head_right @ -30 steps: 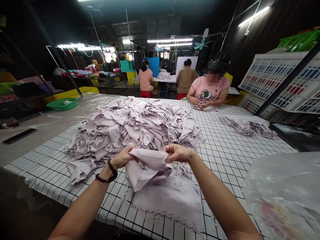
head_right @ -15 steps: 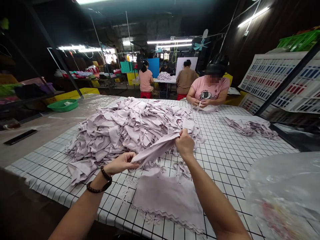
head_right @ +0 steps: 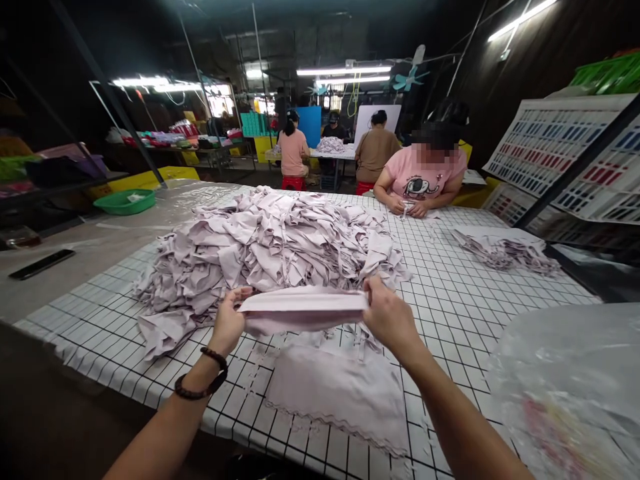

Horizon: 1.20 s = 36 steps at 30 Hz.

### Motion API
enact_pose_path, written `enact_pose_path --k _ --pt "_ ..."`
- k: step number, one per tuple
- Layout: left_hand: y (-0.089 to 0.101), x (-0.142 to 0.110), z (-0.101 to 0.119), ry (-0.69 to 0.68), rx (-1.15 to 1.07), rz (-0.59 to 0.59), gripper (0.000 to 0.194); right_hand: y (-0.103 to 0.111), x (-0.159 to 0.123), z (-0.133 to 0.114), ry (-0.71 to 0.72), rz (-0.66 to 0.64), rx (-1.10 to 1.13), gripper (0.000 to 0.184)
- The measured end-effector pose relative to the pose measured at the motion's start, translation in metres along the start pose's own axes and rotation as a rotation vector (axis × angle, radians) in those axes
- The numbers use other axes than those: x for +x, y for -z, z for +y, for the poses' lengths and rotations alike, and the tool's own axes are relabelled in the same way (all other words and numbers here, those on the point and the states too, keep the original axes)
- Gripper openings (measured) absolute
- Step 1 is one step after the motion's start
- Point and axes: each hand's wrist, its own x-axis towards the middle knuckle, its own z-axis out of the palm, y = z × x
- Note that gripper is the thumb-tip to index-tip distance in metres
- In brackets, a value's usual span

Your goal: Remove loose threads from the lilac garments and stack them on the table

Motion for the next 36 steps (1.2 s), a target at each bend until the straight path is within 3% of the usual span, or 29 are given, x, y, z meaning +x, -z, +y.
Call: enact_pose_path --k 2,5,7,8,10,13,16,19,24,28,30,32,36 --pt "0.012 -0.02 -0.008 0.088 -0.007 -0.244 0.045 -0.008 -0.034 0.008 0.106 -0.187 0.046 0.02" --pt "0.037 -0.045 -0.014 0.162 0.151 -0.716 0.048 -0.022 -0.072 0.021 0.217 -0.568 0.154 0.032" --pt "0.049 -0.053 -0.014 0.161 0.266 -0.902 0.06 -0.025 -0.079 0.028 0.207 -0.702 0.231 0.036" --pt "0.052 -0.054 -0.013 0.156 0.303 -0.917 0.061 -0.026 -0.078 0.029 0.185 -0.705 0.259 0.034" --pt "0.049 -0.05 -0.012 0.105 0.351 -0.815 0.055 -0.026 -0.07 0.026 0.158 -0.647 0.285 0.027" --pt "0.028 -0.039 -0.012 -0.094 0.409 -0.677 0.043 -0.036 -0.06 0.009 0.278 -0.603 0.226 0.024" --pt "0.005 -0.029 -0.019 -0.224 0.474 -0.793 0.037 -0.055 -0.062 -0.01 0.449 -0.525 -0.01 0.02" --pt "-0.006 -0.021 -0.028 -0.218 0.572 -0.873 0.027 -0.07 -0.066 -0.017 0.522 -0.421 -0.225 0.015" --pt "0.006 -0.01 -0.038 -0.216 0.629 -0.851 0.033 -0.074 -0.07 -0.013 0.552 -0.367 -0.199 0.019" --pt "0.019 -0.002 -0.045 -0.215 0.654 -0.912 0.04 -0.082 -0.072 -0.014 0.554 -0.351 -0.206 0.015" --pt "0.024 0.001 -0.048 -0.207 0.622 -0.937 0.041 -0.084 -0.066 -0.01 0.517 -0.367 -0.143 0.015" --pt "0.031 0.004 -0.046 -0.168 0.513 -0.931 0.041 -0.081 -0.055 -0.001 0.402 -0.422 0.055 0.013" --pt "0.046 0.003 -0.032 0.055 0.069 -1.01 0.035 -0.065 -0.029 0.027 0.133 -0.682 0.763 0.007"
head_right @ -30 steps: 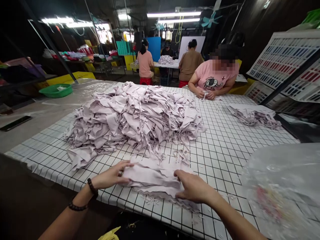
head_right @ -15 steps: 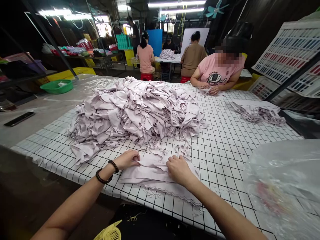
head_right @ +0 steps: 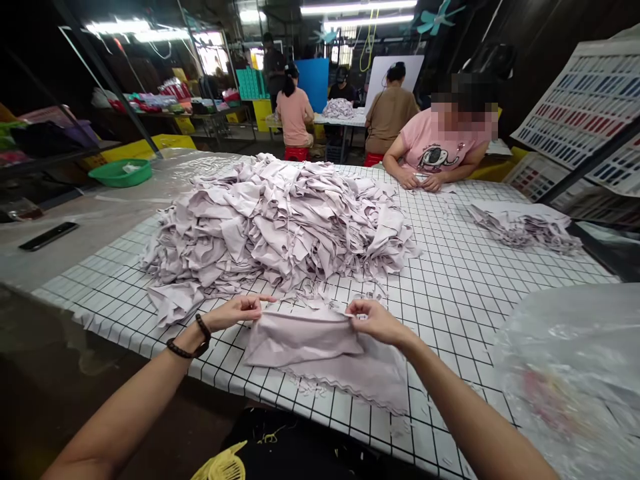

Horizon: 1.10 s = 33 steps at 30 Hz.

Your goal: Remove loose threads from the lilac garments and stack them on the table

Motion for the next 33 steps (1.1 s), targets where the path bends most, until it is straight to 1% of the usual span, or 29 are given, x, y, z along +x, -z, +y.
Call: enact_pose_path --k 2,4,6,7,9,11,12,14,16,17,18,19,20,21,23,25,26,28,29,31,33 --pt "0.001 -0.006 0.008 0.021 -0.208 -0.07 0.033 0.014 0.0 0.002 -0.009 -0.097 0.288 0.012" --pt "0.0 -0.007 0.015 0.057 -0.309 -0.113 0.033 0.021 0.001 0.004 -0.014 -0.172 0.428 0.016" --pt "-0.001 -0.004 0.019 0.082 -0.292 -0.135 0.033 0.022 0.006 0.005 -0.011 -0.204 0.494 0.015" --pt "-0.001 -0.002 0.019 0.086 -0.256 -0.121 0.033 0.021 0.009 0.006 -0.008 -0.206 0.52 0.015" --pt "-0.001 0.004 0.016 0.082 -0.172 -0.031 0.034 0.02 0.016 0.007 -0.009 -0.197 0.542 0.018" --pt "-0.002 0.007 0.008 0.079 -0.11 0.115 0.036 0.019 0.021 0.01 -0.024 -0.164 0.466 0.028" --pt "-0.003 0.007 0.003 0.085 -0.09 0.196 0.037 0.018 0.023 0.012 -0.033 -0.113 0.381 0.033" --pt "-0.01 0.002 -0.008 0.112 -0.037 0.347 0.039 0.014 0.021 0.015 -0.037 0.074 0.169 0.037" --pt "-0.023 -0.008 -0.018 0.134 0.074 0.474 0.052 0.006 0.012 0.018 -0.016 0.26 -0.029 0.032" --pt "-0.031 -0.014 -0.021 0.136 0.152 0.515 0.06 0.001 0.005 0.018 -0.005 0.298 -0.113 0.028" --pt "-0.04 -0.02 -0.024 0.128 0.232 0.541 0.066 -0.005 -0.002 0.018 0.004 0.294 -0.197 0.023" --pt "-0.049 -0.026 -0.026 0.116 0.306 0.56 0.067 -0.013 -0.009 0.017 0.016 0.268 -0.29 0.02" --pt "-0.058 -0.03 -0.027 0.106 0.364 0.579 0.063 -0.02 -0.015 0.016 0.032 0.245 -0.397 0.019" --pt "-0.066 -0.033 -0.028 0.101 0.407 0.601 0.057 -0.028 -0.02 0.015 0.05 0.237 -0.515 0.018" --pt "-0.077 -0.036 -0.029 0.107 0.461 0.654 0.041 -0.041 -0.025 0.014 0.092 0.266 -0.761 0.012" --pt "-0.081 -0.036 -0.03 0.122 0.487 0.687 0.03 -0.051 -0.023 0.015 0.115 0.297 -0.962 0.005" --pt "-0.081 -0.035 -0.031 0.128 0.49 0.692 0.027 -0.053 -0.022 0.017 0.119 0.301 -1.028 0.006" --pt "-0.078 -0.034 -0.034 0.138 0.485 0.711 0.023 -0.054 -0.018 0.02 0.121 0.309 -1.078 0.011" --pt "-0.074 -0.034 -0.034 0.144 0.481 0.728 0.021 -0.052 -0.017 0.02 0.118 0.32 -1.056 0.012" --pt "-0.064 -0.034 -0.033 0.159 0.468 0.771 0.016 -0.044 -0.014 0.018 0.082 0.353 -0.919 0.011" --pt "-0.05 -0.035 -0.026 0.154 0.452 0.797 0.014 -0.028 -0.009 0.012 0.007 0.402 -0.687 0.007"
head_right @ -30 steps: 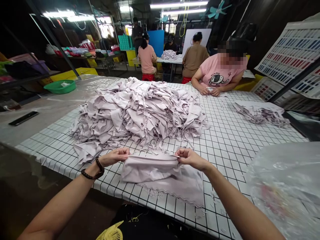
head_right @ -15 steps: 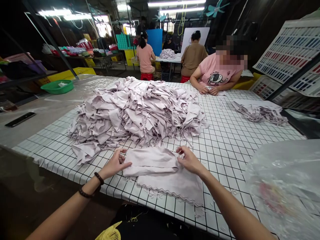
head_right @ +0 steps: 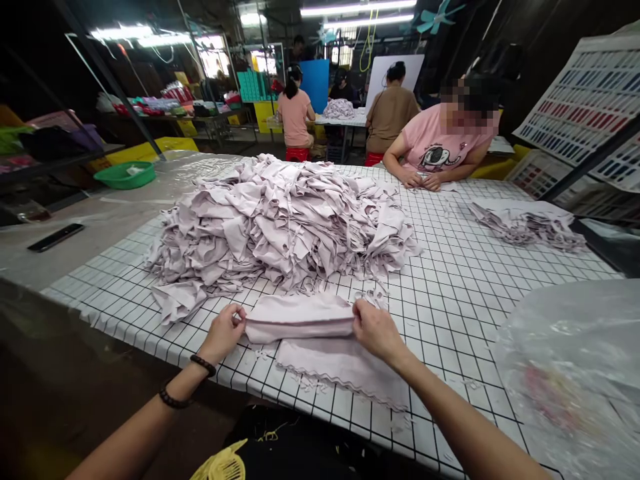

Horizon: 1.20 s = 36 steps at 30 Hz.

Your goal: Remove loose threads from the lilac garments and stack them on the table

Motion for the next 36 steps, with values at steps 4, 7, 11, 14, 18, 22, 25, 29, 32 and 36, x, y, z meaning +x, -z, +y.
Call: enact_pose_path --k 4,7,11,14,18,22,25,29,32,36 --pt "0.032 0.033 0.014 -0.094 -0.015 0.025 0.023 0.035 0.033 0.008 -0.188 0.086 0.438 0.007" --pt "0.048 0.057 0.026 -0.097 0.005 -0.139 0.025 0.06 0.05 0.005 -0.121 -0.004 0.584 0.009" --pt "0.037 0.073 0.031 -0.061 0.025 -0.379 0.03 0.076 0.043 -0.005 0.065 -0.487 0.364 0.008" --pt "0.011 0.078 0.033 -0.108 -0.012 -0.393 0.038 0.074 0.035 -0.003 0.026 -0.726 0.13 0.004" --pt "-0.027 0.086 0.041 -0.153 -0.032 -0.414 0.042 0.057 0.036 0.001 -0.089 -0.372 0.009 0.017" --pt "-0.054 0.094 0.046 -0.202 -0.02 -0.503 0.039 0.035 0.034 -0.009 0.024 -0.302 0.036 0.038" --pt "-0.063 0.1 0.044 -0.236 0.011 -0.542 0.038 0.025 0.027 -0.015 0.089 -0.237 -0.24 0.021" --pt "-0.063 0.101 0.042 -0.247 0.055 -0.611 0.038 0.023 0.021 -0.002 0.042 -0.198 -0.397 0.014" --pt "-0.055 0.095 0.046 -0.252 0.072 -0.585 0.046 0.026 0.02 0.017 -0.09 -0.16 -0.312 0.016" --pt "-0.047 0.078 0.061 -0.358 0.119 -0.474 0.05 0.033 0.023 0.029 -0.194 -0.177 0.363 0.02"
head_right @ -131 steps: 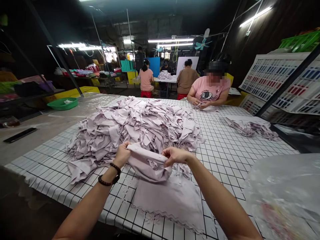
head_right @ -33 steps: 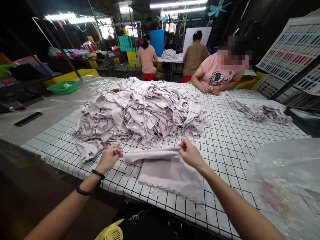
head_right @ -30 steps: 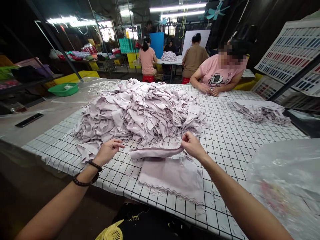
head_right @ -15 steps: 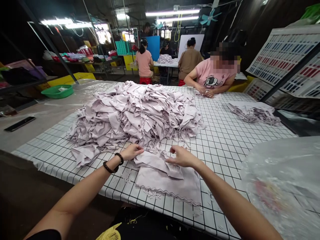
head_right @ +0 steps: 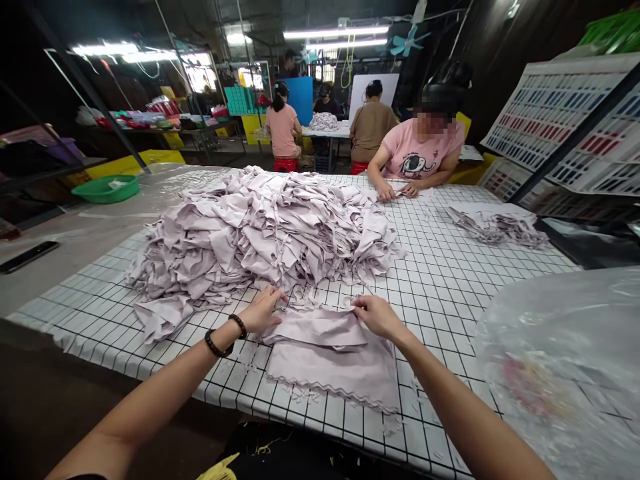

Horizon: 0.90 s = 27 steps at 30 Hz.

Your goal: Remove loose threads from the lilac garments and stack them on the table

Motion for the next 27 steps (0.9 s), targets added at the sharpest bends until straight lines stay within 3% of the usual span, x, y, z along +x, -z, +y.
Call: enact_pose_path --k 3,7,10,13,16,20,23,25,27 --pt "-0.008 -0.006 0.01 -0.175 0.126 0.014 0.062 0.009 -0.002 -0.009 0.041 -0.119 0.547 0.033" --pt "-0.022 -0.007 0.006 -0.282 0.134 -0.066 0.077 0.025 -0.007 -0.025 0.153 -0.297 0.738 0.031" --pt "-0.024 -0.006 0.002 -0.302 0.008 -0.069 0.067 0.036 -0.009 -0.031 0.192 -0.448 0.672 0.029" --pt "-0.017 -0.005 0.001 -0.284 -0.305 -0.114 0.038 0.042 -0.009 -0.038 0.228 -0.528 0.501 0.032" --pt "-0.006 -0.005 -0.001 -0.248 -0.519 -0.212 0.009 0.046 -0.008 -0.043 0.299 -0.5 0.33 0.034" --pt "0.007 -0.009 -0.001 -0.237 -0.562 -0.284 0.011 0.052 -0.008 -0.046 0.346 -0.433 0.154 0.032" --pt "0.015 -0.019 0.018 -0.207 -0.438 -0.126 0.019 0.053 -0.011 -0.052 0.358 -0.414 0.079 0.028" --pt "0.019 -0.031 0.044 -0.199 -0.346 0.077 0.02 0.049 -0.016 -0.062 0.393 -0.386 0.027 0.025" --pt "0.021 -0.043 0.075 -0.214 -0.386 0.192 0.023 0.043 -0.022 -0.077 0.449 -0.355 -0.053 0.023"
